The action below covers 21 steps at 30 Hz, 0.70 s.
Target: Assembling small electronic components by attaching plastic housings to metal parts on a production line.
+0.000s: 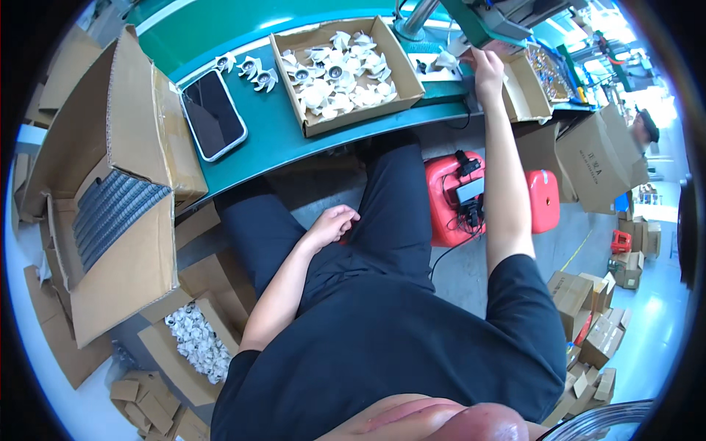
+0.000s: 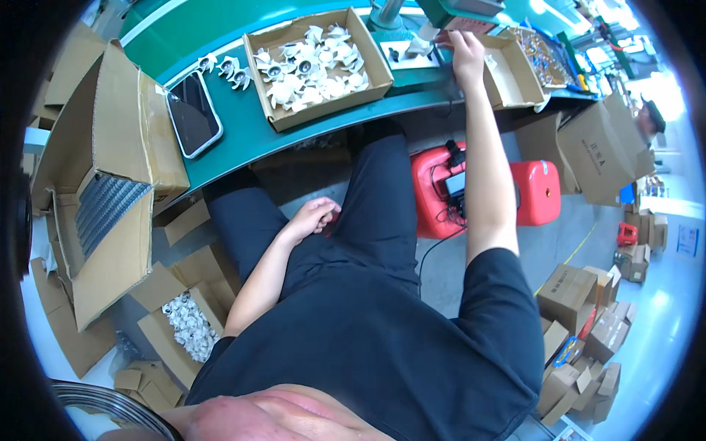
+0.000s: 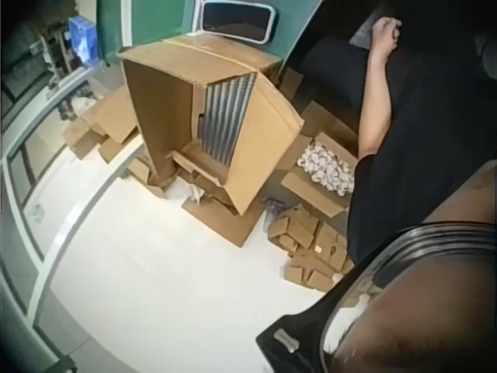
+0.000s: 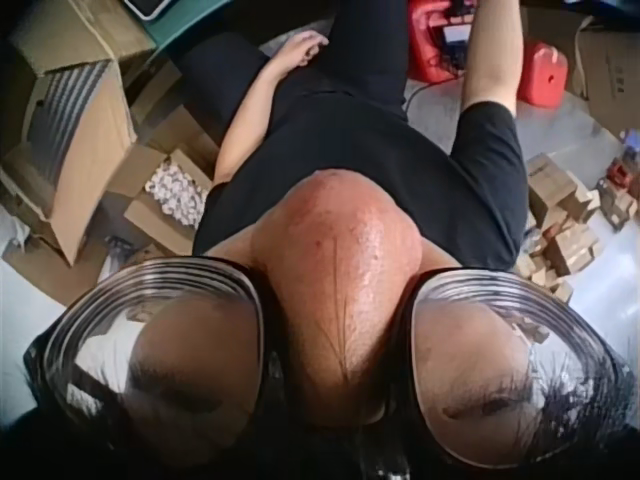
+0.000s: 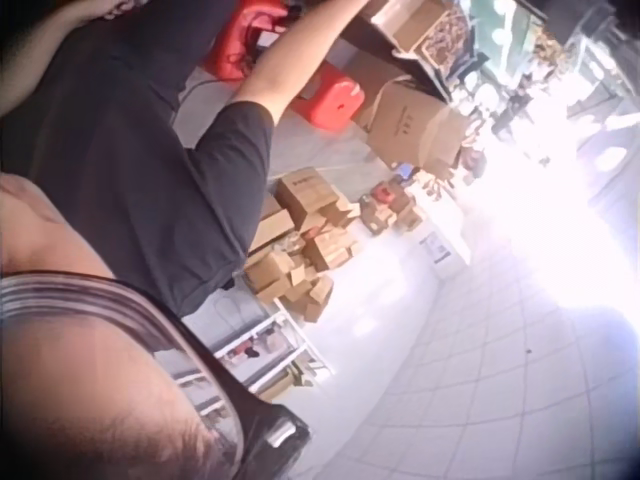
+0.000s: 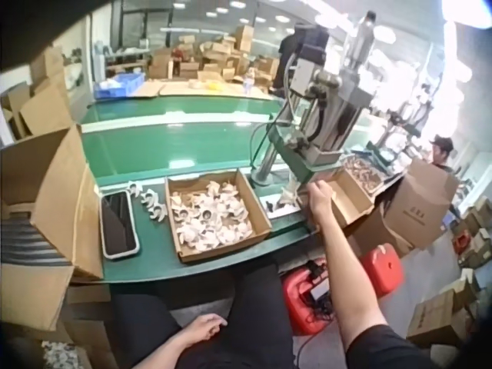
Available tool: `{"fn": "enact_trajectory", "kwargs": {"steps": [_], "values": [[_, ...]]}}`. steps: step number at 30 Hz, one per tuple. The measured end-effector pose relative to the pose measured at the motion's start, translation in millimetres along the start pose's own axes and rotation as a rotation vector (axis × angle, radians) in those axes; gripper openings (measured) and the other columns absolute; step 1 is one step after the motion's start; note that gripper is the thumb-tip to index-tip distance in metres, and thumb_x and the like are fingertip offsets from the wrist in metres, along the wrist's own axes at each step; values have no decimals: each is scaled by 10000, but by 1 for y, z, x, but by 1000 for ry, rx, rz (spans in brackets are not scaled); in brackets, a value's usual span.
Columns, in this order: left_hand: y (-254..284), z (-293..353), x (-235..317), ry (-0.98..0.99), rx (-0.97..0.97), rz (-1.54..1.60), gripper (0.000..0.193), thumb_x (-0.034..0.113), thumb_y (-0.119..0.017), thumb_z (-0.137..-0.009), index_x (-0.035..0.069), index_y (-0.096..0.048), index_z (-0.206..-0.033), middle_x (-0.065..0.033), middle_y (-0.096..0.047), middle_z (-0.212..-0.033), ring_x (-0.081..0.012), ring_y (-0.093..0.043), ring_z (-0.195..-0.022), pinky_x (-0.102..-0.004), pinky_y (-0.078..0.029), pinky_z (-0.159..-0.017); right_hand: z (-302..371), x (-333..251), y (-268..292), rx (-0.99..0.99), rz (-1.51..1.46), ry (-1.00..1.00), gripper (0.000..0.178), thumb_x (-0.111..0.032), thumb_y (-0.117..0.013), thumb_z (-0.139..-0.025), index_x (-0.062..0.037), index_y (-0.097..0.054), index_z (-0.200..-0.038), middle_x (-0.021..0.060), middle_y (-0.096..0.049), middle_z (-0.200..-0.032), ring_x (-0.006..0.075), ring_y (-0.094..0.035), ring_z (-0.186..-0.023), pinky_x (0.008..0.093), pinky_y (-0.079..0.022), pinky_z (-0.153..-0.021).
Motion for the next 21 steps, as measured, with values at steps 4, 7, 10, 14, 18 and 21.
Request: {"fn": "enact_trajectory", "kwargs": {"steps": [4,7,10,14,18,21], "values": [[4,3,-9,2,78,60,163,213,-548,-1026,86,-633,-1081,59,-482,-749,-35,-392,-604,-198,-330,-523,69,-77,-30,-156,59,198,293,-155,-638,-968,61,-666,-1166,113,-718,-1086,173,-684,-970,289,-521,-881],[0,7,-12,8,84,76,158,195,-544,-1027,81,-621,-1104,44,-497,-774,-40,-418,-618,-199,-361,-539,72,-82,-37,-58,97,240,330,-148,-700,-907,18,-675,-1191,87,-721,-1090,160,-670,-966,284,-514,-884],[2,6,-4,-56,67,115,159,169,-543,-1023,70,-609,-1129,30,-523,-810,-47,-466,-653,-201,-399,-561,81,-70,-45,43,28,223,372,-131,-746,-864,-4,-678,-1208,73,-723,-1097,149,-662,-962,284,-511,-887],[12,0,-14,-70,181,283,195,130,-551,-1016,38,-579,-1186,-13,-580,-904,-90,-554,-748,-229,-494,-663,81,-76,-54,94,4,176,387,-97,-786,-833,-6,-684,-1195,71,-724,-1091,147,-661,-963,293,-514,-887],[12,0,-16,-169,173,415,287,141,-566,-1014,13,-531,-1268,-65,-642,-993,-138,-621,-836,-257,-536,-790,82,-90,-54,93,148,191,357,-107,-820,-818,-4,-701,-1138,72,-726,-1050,167,-661,-973,301,-518,-871],[3,2,-15,-180,106,395,385,117,-602,-1001,2,-460,-1340,-133,-665,-1120,-163,-649,-909,-288,-541,-852,91,-79,-58,237,-100,96,358,-147,-845,-807,-4,-707,-1105,80,-725,-1037,184,-661,-983,306,-514,-861]]}}
Point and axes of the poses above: each hand's wrist, its own z-axis away from the middle knuckle, its own y-axis out of the back of the hand, x = y × z, the point moved 2 cm from there along -z, towards the middle knuckle
